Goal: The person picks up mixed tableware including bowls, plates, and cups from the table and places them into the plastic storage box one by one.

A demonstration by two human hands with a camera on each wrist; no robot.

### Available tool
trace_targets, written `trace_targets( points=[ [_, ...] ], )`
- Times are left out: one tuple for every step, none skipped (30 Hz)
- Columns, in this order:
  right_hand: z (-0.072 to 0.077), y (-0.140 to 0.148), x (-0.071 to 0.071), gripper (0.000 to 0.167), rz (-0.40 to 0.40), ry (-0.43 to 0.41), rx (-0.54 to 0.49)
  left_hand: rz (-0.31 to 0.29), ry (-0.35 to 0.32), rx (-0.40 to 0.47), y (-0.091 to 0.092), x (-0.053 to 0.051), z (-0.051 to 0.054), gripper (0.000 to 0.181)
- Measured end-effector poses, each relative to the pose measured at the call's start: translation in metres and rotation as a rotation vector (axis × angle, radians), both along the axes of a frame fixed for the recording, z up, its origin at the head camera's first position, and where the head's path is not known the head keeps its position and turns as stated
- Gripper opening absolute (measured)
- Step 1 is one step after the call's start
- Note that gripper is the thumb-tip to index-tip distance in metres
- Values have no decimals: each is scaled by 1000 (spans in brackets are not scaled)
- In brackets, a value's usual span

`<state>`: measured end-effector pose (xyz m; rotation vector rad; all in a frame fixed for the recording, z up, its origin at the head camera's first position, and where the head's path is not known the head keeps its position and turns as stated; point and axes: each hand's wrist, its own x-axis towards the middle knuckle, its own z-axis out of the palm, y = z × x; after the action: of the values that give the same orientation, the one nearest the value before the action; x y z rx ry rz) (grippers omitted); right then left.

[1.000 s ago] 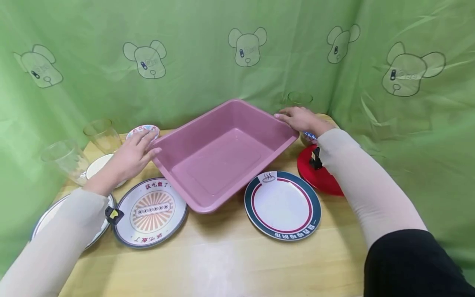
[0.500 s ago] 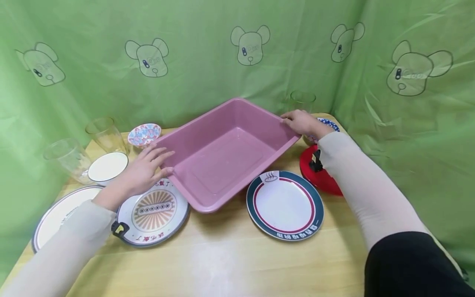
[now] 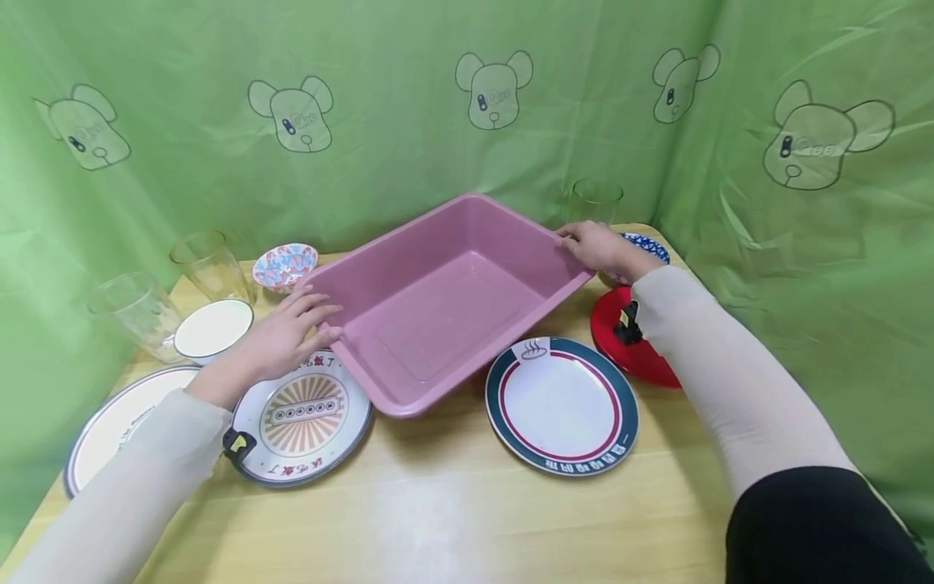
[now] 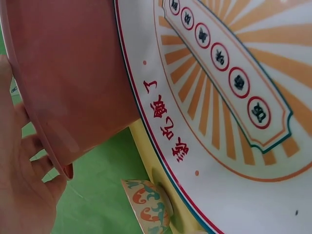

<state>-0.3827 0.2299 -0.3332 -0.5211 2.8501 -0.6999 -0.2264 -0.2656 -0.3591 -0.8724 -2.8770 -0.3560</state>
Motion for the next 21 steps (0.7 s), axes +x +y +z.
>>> trace_targets(
  points=[
    [-1,1,2,42,-2,-7,-3,8,-12,-3,0,-1,0,53],
    [-2,2,3,43,-7,-17,-13,19,-26,-5,0,-1,0,55],
    [-3,2,4,43,-14,-27,-26,30,-36,-6,0,-2,0,56],
    [-3,3,5,43,-18,-33,-39,42,-46,-7,0,-3,0,57],
    [-4,3,6,43,-23,-33,-47,57,-57,-7,0,-3,1,58],
    [-4,4,8,44,-27,-38,-58,70,-65,-6,0,-4,1,59],
    [-3,4,9,43,-30,-37,-66,85,-70,-7,0,-5,2,60],
    [-3,5,10,43,-33,-41,-78,105,-75,-5,0,-6,3,62],
    [-2,6,11,42,-32,-43,-84,124,-80,-4,0,-7,3,64],
    [-1,7,12,42,-30,-42,-84,150,-86,-3,1,-8,3,67],
    [-1,8,13,42,-32,-46,-87,178,-92,2,2,-7,3,70],
    [0,9,14,42,-35,-50,-93,206,-96,7,3,-7,4,73],
    [0,9,14,42,-36,-53,-97,236,-98,12,4,-6,4,77],
    [-1,10,15,42,-40,-60,-106,265,-105,21,6,-5,4,80],
    [-1,10,15,42,-44,-66,-113,290,-112,33,8,-4,4,83],
    [-1,11,15,43,-51,-75,-123,310,-120,53,11,-2,5,85],
    [-2,11,15,43,-57,-86,-132,326,-128,75,13,0,5,86],
    [-2,11,16,44,-55,-90,-135,339,-137,98,16,3,4,86],
    [-3,11,16,45,-52,-97,-136,349,-144,133,19,6,3,86],
    [-3,11,16,45,-48,-103,-137,355,-155,170,22,9,3,84],
    [-3,11,16,46,-43,-107,-134,359,-161,201,25,13,2,83]
  ],
)
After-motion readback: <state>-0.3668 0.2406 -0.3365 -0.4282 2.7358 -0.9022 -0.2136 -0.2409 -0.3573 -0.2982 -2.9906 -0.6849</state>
